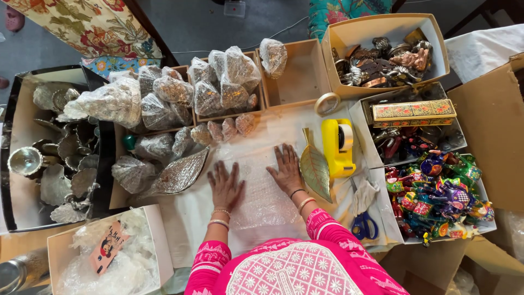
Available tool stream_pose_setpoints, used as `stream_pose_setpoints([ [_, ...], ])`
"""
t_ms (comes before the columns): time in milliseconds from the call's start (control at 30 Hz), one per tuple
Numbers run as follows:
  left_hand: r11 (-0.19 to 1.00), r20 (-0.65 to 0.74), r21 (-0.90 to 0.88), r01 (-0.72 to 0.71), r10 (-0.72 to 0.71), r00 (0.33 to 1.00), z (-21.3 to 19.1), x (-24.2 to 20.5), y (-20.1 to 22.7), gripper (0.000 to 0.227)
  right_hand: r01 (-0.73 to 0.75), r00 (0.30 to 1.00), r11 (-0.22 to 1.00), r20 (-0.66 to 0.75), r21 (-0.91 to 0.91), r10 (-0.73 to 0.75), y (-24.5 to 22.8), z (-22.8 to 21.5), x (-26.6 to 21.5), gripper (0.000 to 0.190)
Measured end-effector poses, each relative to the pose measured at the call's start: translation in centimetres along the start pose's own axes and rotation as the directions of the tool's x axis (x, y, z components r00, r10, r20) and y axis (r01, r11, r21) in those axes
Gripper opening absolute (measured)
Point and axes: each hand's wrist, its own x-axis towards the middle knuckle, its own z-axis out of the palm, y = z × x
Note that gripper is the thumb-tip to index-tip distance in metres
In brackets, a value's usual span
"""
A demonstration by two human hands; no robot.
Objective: The person wraps a small pink box with bubble wrap on a table. They use scissors to cut the bubble wrap to size and then fold the material around the box to secure it.
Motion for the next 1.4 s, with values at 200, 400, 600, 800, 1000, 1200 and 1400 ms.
stream_pose_setpoints([
  [200,0.999,0.062,0.042,0.034,-0.037,0.997,-0.3,-0.6,-2.1,0.077,0.002,1.0,1.0,-0.01,-0.003,-0.002,-0.2,-0.2,0.0,0.088],
  [400,0.999,-0.016,-0.035,-0.004,0.004,1.0,-1.1,-4.9,-1.5,0.079,0.018,0.999,1.0,-0.031,-0.005,-0.019,0.3,0.5,0.1,0.088],
  [600,0.985,0.024,-0.027,-0.168,0.169,0.985,-1.6,-11.3,1.7,0.081,-0.028,0.998,0.998,0.055,0.054,0.026,1.1,0.2,0.9,0.087],
  [800,0.98,0.056,-0.085,-0.182,0.187,0.981,-1.7,-11.2,1.1,0.083,0.102,0.991,0.995,0.093,-0.014,-0.101,0.2,-1.0,-2.3,0.076],
  [1000,0.976,0.043,-0.142,-0.168,0.176,0.984,-2.6,-10.7,1.7,0.082,0.341,0.916,0.937,0.198,0.069,-0.348,0.0,-3.2,-12.2,0.062],
  [1200,0.986,0.107,-0.165,-0.015,0.033,0.994,-4.9,-8.9,2.6,0.047,0.054,0.991,0.993,-0.132,0.107,-0.04,4.3,-6.9,-17.4,0.044],
  [1400,0.938,-0.002,-0.302,-0.172,0.18,0.984,-4.4,-6.8,4.2,0.046,-0.341,0.818,0.757,-0.22,0.557,0.531,10.5,-6.0,-17.1,0.038],
])
